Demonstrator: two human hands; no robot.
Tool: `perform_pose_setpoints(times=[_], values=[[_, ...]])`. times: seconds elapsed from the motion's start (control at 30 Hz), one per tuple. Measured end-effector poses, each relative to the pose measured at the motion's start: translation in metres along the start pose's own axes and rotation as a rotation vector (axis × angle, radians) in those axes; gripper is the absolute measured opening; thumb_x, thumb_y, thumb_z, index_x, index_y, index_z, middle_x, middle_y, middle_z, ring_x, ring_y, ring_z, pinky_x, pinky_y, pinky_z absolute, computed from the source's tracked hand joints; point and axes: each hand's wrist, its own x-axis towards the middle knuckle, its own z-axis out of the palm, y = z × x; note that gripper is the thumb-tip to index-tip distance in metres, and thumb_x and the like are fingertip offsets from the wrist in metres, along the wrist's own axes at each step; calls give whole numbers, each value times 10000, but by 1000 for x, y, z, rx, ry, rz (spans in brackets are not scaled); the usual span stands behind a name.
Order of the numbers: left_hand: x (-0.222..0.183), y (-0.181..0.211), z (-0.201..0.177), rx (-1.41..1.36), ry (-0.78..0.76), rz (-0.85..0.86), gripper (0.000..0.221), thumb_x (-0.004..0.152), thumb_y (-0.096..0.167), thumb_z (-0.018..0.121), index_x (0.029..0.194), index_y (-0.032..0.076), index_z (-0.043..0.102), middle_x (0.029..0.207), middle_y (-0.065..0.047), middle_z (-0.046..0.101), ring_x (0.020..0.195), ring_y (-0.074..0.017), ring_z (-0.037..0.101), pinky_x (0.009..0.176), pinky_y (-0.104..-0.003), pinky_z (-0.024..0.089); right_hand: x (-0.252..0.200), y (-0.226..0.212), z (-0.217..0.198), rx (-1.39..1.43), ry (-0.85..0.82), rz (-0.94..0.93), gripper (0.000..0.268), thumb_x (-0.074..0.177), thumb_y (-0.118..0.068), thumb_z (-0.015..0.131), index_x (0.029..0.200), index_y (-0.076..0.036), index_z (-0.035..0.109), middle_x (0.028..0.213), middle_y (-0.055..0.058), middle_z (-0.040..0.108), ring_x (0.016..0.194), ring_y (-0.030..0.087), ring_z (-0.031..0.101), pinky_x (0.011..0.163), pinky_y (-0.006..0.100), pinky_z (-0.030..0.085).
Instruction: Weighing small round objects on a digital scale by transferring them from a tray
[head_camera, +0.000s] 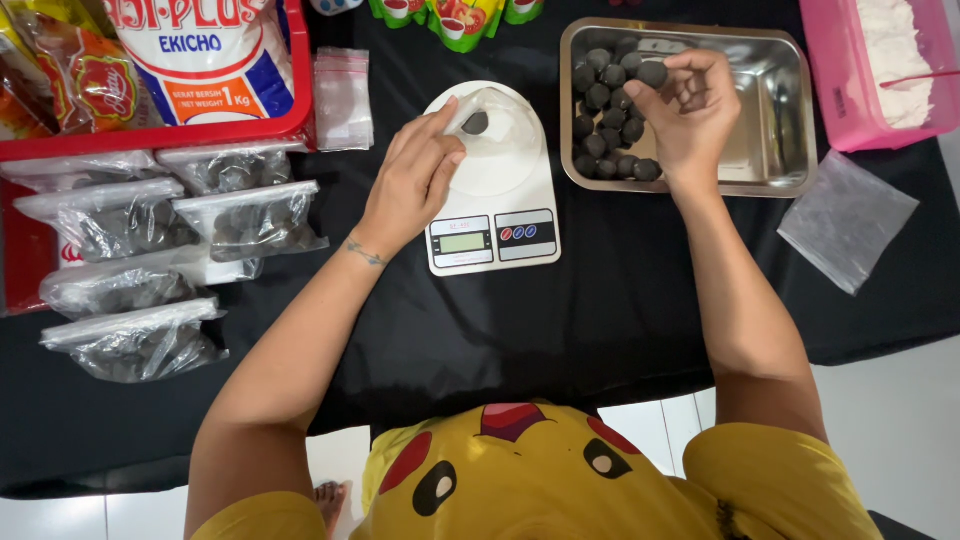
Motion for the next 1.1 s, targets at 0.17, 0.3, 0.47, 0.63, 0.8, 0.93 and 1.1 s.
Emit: perform_pose_setpoints(times=[0.17, 0.3, 0.47, 0.63, 0.8, 0.93, 1.1], values=[[-1, 0, 0, 4, 1, 1, 203, 1134, 125, 496, 1074, -23, 622, 1529, -214, 489, 1292, -407, 578, 1131, -478, 453, 1, -1, 2, 52, -10, -18, 435, 953, 214, 817, 1158, -53, 542, 1007, 141, 681, 920, 196, 681, 807, 283, 570], [0, 0, 0, -3, -9, -4, 195, 1131, 116, 495, 1083, -24, 622, 1532, -221, 484, 1296, -408, 571, 1136, -478, 447, 3, -4, 4, 133, -50, -113, 454, 941, 298, 724, 1191, -23, 522, 1216, 174, 579, 1016, 274, 651, 905, 341, 581], [-2, -1, 0, 10, -9, -4, 209, 1137, 134, 489, 1092, -18, 625, 1532, -219, 484, 1303, -405, 571, 1126, -480, 450, 3, -6, 5, 91, -55, -137, 470, 919, 350, 662, 1187, -14, 533, 1236, 178, 544, 1029, 236, 602, 898, 319, 530], [-3, -1, 1, 17, -10, -4, 212, 1139, 142, 483, 1092, -11, 622, 1533, -218, 484, 1300, -401, 573, 1118, -473, 451, 2, -7, 5, 124, -65, -111, 445, 929, 320, 653, 1185, -22, 529, 1240, 184, 575, 1118, 262, 644, 998, 326, 562], [-4, -2, 1, -1, -1, -13, 181, 1131, 130, 505, 1112, 3, 632, 1541, -197, 479, 1318, -393, 564, 1148, -469, 436, 4, -13, 6, -79, -47, -135, 388, 964, 222, 783, 1173, -26, 570, 1183, 162, 630, 852, 168, 560, 783, 280, 513], [-4, -4, 1, -9, -4, -15, 185, 1132, 133, 496, 1117, 4, 627, 1539, -201, 479, 1327, -397, 559, 1145, -483, 436, 7, -26, 17, -94, -61, -137, 399, 961, 215, 794, 1198, -4, 561, 1170, 163, 644, 969, 208, 611, 845, 298, 558], [-5, -6, 2, -33, -4, -15, 193, 1139, 145, 478, 1104, 15, 616, 1539, -202, 476, 1339, -389, 554, 1137, -492, 438, 10, -41, 33, 35, -154, -121, 401, 974, 262, 728, 1260, 36, 561, 1256, 236, 635, 1103, 314, 675, 934, 355, 587]])
